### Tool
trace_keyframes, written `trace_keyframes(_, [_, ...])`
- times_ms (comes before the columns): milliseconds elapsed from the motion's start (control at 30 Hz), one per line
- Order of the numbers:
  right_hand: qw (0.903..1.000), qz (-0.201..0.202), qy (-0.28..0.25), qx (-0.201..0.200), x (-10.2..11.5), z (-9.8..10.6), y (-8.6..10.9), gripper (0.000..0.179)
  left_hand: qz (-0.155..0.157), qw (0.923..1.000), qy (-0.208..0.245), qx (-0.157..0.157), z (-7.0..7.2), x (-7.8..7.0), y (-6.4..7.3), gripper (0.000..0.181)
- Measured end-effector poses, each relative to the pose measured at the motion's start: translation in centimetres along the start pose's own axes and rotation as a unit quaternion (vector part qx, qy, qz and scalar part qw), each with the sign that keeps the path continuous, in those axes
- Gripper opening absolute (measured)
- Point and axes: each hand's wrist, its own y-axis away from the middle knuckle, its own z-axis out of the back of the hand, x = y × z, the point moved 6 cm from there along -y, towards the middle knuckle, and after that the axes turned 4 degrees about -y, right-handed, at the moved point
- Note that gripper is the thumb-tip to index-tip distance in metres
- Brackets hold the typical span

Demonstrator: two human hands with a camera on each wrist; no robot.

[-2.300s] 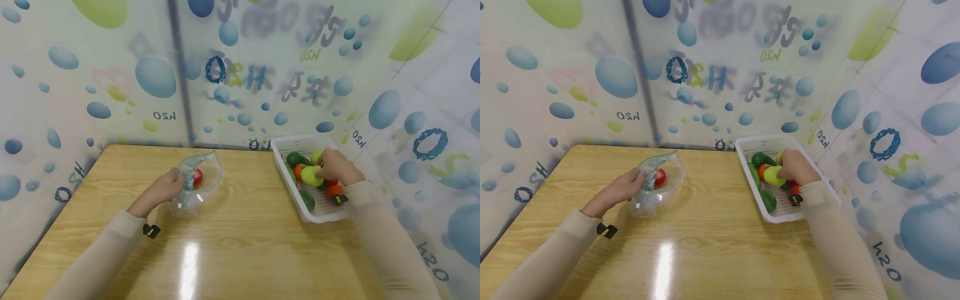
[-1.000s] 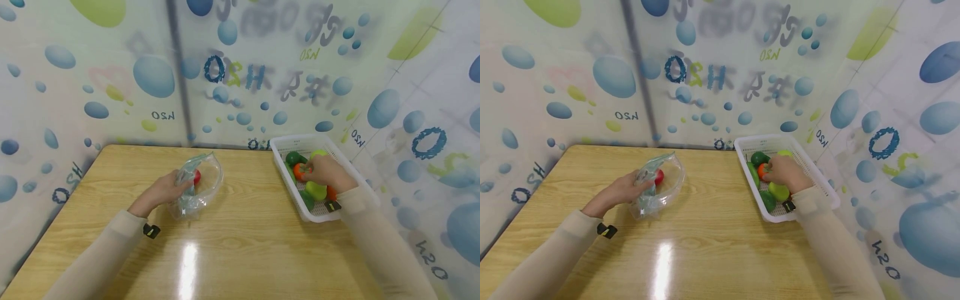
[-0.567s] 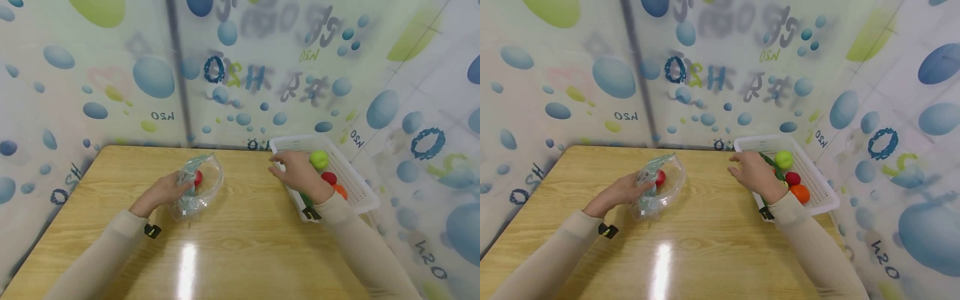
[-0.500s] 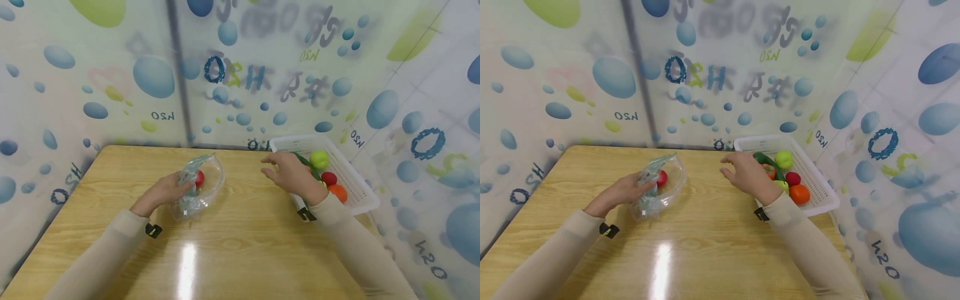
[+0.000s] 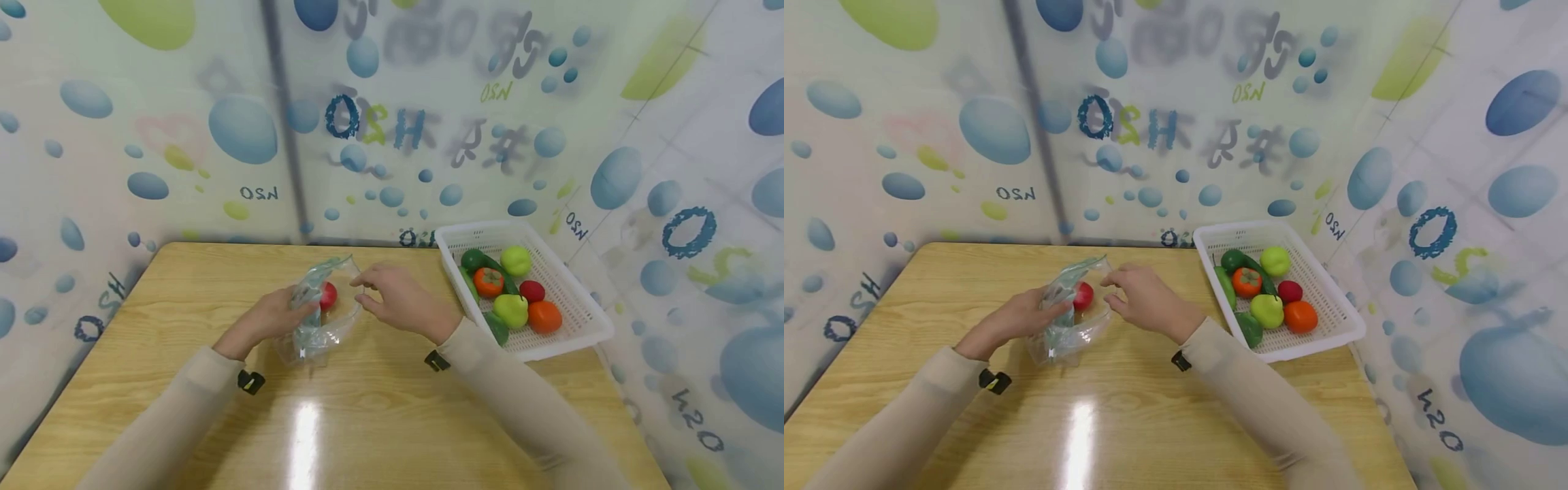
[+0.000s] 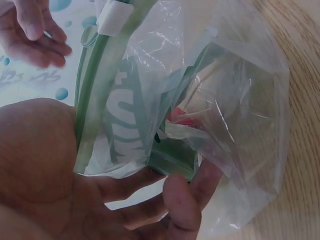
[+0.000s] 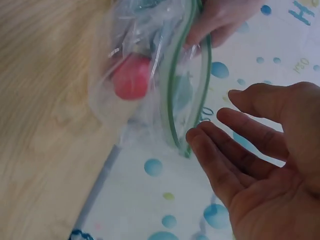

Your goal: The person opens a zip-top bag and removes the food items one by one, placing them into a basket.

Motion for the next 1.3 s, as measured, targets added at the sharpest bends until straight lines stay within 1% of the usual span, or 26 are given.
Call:
trace_keyframes(133, [0.9995, 0.011, -0.018, 0.022, 0.0, -1.9, -1.4, 0.032, 0.003, 1.0, 0.003, 0.005, -0.2, -0.1, -0.1, 0.087])
trace_keyframes(333, [0.9984, 0.001, -0.029, 0.047, -0.7, -4.4, -2.6, 0.031, -0.005, 1.0, -0.007, 0.0, -0.5, -0.4, -0.3, 0.084])
trace_keyframes(433, [0.9982, -0.004, -0.021, 0.056, -1.3, -5.5, -2.9, 0.029, -0.007, 0.9999, -0.009, -0.002, -0.7, -0.5, -0.4, 0.082])
trace_keyframes(533, [0.9984, -0.009, 0.009, 0.056, -1.7, -6.2, -3.1, 0.038, -0.006, 0.9999, -0.011, -0.004, -0.8, -0.6, -0.4, 0.08])
trace_keyframes(600, [0.9979, -0.016, 0.031, 0.055, -1.8, -6.5, -3.3, 0.047, -0.009, 0.9999, -0.012, -0.006, -0.8, -0.6, -0.4, 0.078])
trace_keyframes(667, [0.997, -0.023, 0.049, 0.055, -1.9, -6.8, -3.5, 0.052, -0.01, 0.9998, -0.014, -0.007, -0.8, -0.8, -0.4, 0.077])
trace_keyframes(833, [0.9964, -0.041, 0.052, 0.053, -2.2, -7.2, -4.0, 0.048, -0.021, 0.9995, -0.021, -0.01, -1.1, -1.2, -0.6, 0.071])
trace_keyframes(933, [0.9953, -0.064, 0.05, 0.054, -2.4, -7.5, -4.0, 0.051, -0.025, 0.9994, -0.023, -0.012, -1.3, -1.3, -0.7, 0.069])
trace_keyframes(1067, [0.993, -0.085, 0.056, 0.06, -2.7, -8.1, -4.1, 0.058, -0.016, 0.9996, -0.023, -0.009, -1.4, -1.2, -0.8, 0.071])
trace_keyframes(1167, [0.9938, -0.075, 0.057, 0.059, -2.8, -8.4, -4.2, 0.059, -0.013, 0.9996, -0.022, -0.005, -1.4, -1.0, -0.8, 0.073])
trace_keyframes(1300, [0.9963, -0.063, 0.038, 0.045, -2.9, -8.7, -4.3, 0.056, -0.013, 0.9997, -0.019, -0.008, -1.4, -0.9, -0.8, 0.074])
